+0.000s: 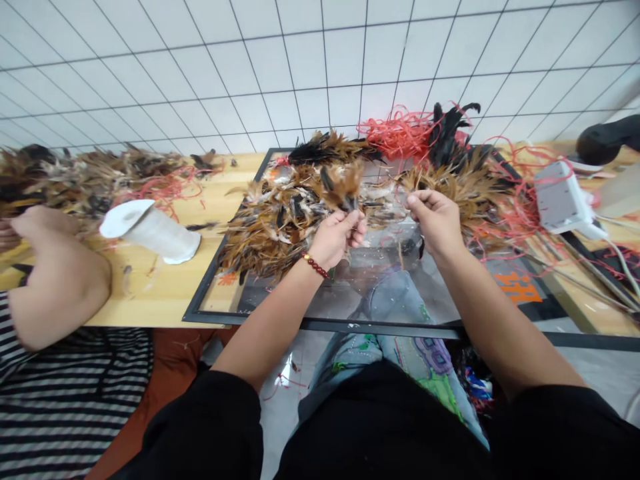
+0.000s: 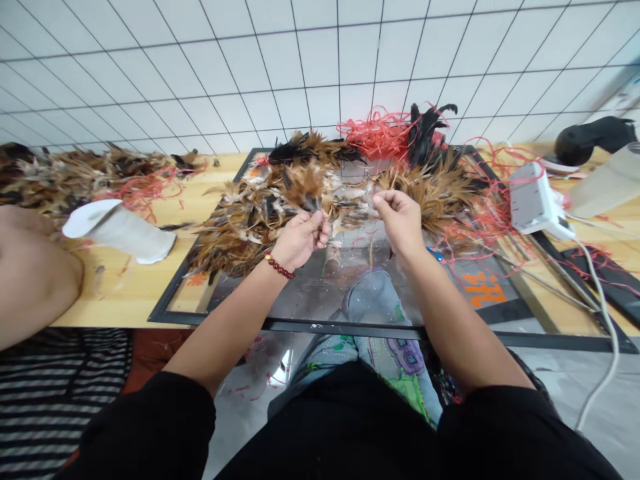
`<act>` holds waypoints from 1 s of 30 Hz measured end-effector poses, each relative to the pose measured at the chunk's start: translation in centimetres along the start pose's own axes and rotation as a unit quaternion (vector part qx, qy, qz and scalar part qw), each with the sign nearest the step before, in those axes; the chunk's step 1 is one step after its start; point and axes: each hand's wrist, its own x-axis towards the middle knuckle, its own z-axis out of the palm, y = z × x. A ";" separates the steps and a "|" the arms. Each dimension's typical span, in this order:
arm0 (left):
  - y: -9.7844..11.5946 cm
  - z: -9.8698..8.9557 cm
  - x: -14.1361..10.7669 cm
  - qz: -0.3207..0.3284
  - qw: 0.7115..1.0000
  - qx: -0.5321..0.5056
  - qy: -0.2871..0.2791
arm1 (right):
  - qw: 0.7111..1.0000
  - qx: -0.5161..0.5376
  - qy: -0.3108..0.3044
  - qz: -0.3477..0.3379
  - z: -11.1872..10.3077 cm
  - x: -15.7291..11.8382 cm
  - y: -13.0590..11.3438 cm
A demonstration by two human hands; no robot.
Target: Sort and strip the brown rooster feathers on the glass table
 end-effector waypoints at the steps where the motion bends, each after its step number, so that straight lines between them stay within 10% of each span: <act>1: 0.2 -0.1 0.1 0.011 0.999 -0.025 0.017 | 0.999 -0.043 -0.021 -0.004 -0.4 0.2 0.3; 12: -0.3 -0.6 1.1 0.020 0.991 -0.068 0.116 | 0.780 -0.478 -0.344 -0.213 2.7 0.6 0.0; 22: -0.4 -0.5 1.0 0.016 0.989 -0.064 0.131 | 0.879 -0.360 -0.256 -0.177 1.2 0.3 0.8; 30: -0.8 0.3 0.5 -0.008 0.991 0.048 0.123 | 0.784 -0.460 -0.217 -0.354 1.3 -1.0 -1.4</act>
